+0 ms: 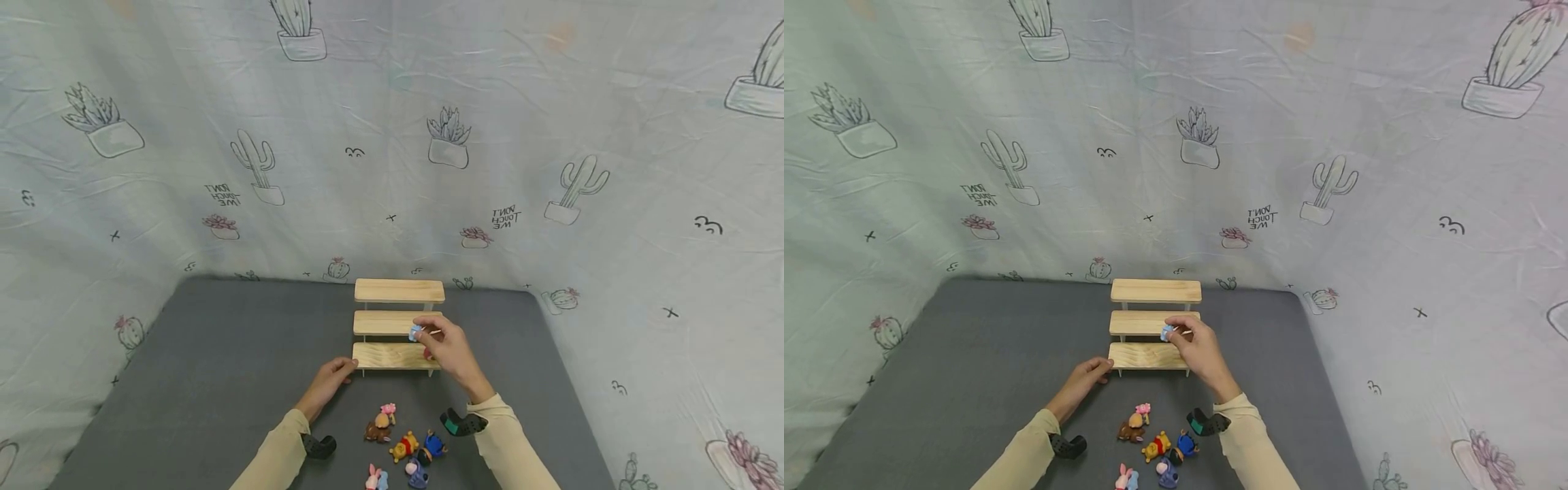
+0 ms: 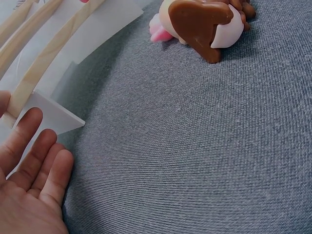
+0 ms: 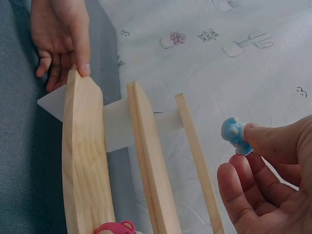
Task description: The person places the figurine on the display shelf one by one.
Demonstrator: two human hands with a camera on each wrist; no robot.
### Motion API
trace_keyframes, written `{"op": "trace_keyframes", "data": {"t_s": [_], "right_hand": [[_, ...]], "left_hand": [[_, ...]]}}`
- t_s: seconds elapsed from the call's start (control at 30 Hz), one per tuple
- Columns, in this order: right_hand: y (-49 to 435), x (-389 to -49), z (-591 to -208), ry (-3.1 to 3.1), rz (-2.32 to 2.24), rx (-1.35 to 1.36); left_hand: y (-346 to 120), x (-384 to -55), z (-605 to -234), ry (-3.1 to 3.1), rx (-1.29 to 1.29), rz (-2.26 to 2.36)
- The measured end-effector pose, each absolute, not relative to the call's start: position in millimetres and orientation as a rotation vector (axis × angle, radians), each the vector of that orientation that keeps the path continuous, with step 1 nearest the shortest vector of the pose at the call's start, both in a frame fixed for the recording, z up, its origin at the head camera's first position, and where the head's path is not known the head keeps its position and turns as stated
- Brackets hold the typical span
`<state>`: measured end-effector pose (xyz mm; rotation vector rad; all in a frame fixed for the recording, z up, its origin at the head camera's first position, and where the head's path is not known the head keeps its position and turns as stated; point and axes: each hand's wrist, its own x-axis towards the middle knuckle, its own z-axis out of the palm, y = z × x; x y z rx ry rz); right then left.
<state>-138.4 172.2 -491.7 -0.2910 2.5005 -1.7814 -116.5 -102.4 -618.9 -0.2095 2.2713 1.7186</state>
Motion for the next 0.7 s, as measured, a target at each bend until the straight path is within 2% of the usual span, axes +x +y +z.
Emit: {"op": "trace_keyframes", "data": {"t_s": [0.7], "right_hand": [[166, -153, -489, 2.781, -1.49, -0.473]], "left_hand": [[-104, -117, -623, 2.268, -0.194, 1.73]]}}
